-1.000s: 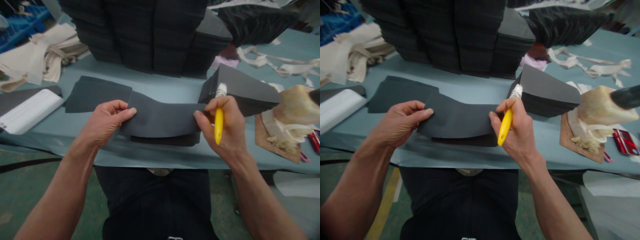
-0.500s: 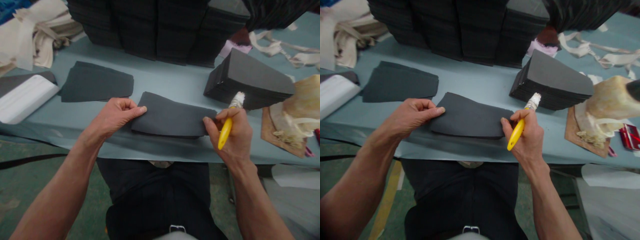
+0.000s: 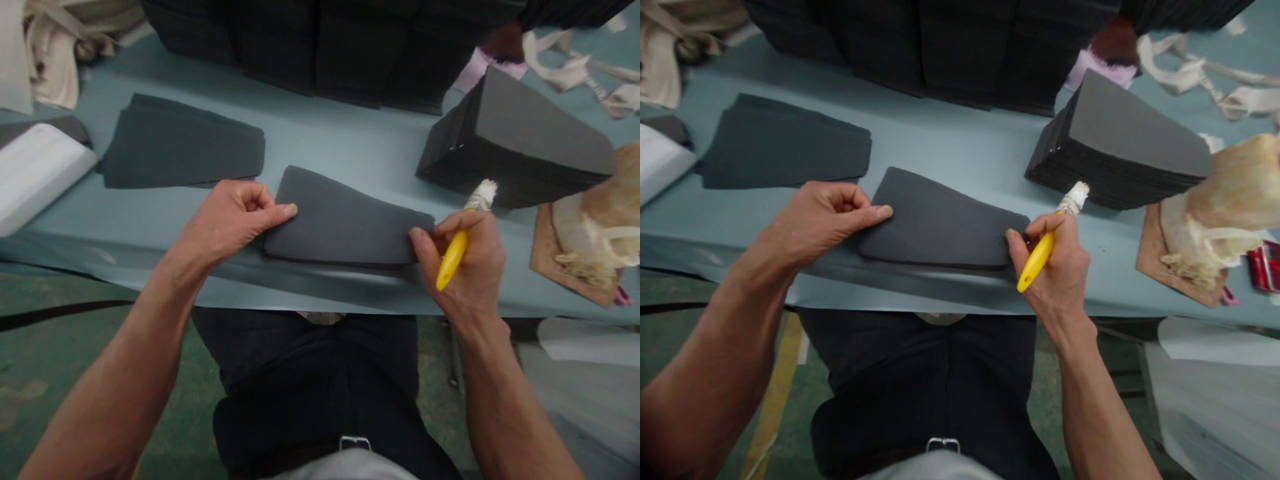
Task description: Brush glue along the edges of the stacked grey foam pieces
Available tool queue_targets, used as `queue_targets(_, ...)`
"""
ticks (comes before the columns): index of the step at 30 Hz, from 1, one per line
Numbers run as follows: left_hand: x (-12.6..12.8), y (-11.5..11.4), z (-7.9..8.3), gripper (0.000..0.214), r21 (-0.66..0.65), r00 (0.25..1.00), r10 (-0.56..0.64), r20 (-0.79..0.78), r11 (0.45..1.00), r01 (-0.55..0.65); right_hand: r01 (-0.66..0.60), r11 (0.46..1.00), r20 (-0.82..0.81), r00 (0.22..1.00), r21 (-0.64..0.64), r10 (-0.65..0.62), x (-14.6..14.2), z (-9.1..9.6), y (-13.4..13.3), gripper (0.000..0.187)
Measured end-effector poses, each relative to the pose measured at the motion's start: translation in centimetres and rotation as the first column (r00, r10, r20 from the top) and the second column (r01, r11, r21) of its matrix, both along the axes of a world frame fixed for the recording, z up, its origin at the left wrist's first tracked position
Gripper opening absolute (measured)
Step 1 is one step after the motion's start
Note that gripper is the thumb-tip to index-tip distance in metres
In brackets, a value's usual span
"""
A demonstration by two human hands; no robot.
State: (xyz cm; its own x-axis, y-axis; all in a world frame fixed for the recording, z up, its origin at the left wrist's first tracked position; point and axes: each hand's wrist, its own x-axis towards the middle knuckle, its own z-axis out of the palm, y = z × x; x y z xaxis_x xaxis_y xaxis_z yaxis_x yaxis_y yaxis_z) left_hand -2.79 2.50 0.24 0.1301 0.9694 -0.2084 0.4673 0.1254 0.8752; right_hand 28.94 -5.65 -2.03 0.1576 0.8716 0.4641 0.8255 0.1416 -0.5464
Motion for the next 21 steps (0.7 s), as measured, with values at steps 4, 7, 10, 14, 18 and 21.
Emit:
queue_targets(4, -0.06, -0.07, -0.12, 0.042, -0.007, 1.0, 0.002, 0.014, 1.0, -0.002, -0.01, 1.0, -0.009, 1.0, 0.012, 0.01, -0.02, -0.22, -0.06, 0.029)
queue_targets(7, -0.07, -0.21, -0.07, 0.041, -0.008, 1.0, 0.025, 0.012, 1.0, -0.024, -0.018, 1.0, -0.023, 1.0, 0.02, 0.019, -0.06, -0.36, -0.08, 0.029)
queue_targets(10, -0.11, -0.34, -0.12, 0.04, 0.007, 1.0, 0.01, -0.005, 1.0, -0.01, -0.021, 1.0, -0.024, 0.999, 0.01, 0.021, -0.04, -0.45, -0.08, 0.029)
queue_targets(14, -0.28, -0.44, -0.38, 0.041, 0.047, 1.0, -0.009, -0.028, 0.999, 0.01, -0.018, 1.0, -0.042, 0.999, -0.007, 0.017, -0.03, -0.5, -0.11, 0.029)
queue_targets(18, -0.2, -0.6, -0.32, 0.042, 0.044, 0.996, 0.005, -0.088, 0.999, -0.001, -0.002, 1.0, -0.073, 0.997, -0.023, 0.0, -0.17, -0.5, -0.18, 0.029)
queue_targets(21, 0.11, -0.73, -0.08, 0.042, 0.042, 0.995, 0.034, -0.098, 0.999, -0.03, 0.003, 0.999, -0.085, 0.996, -0.041, -0.006, -0.22, -0.47, -0.16, 0.029)
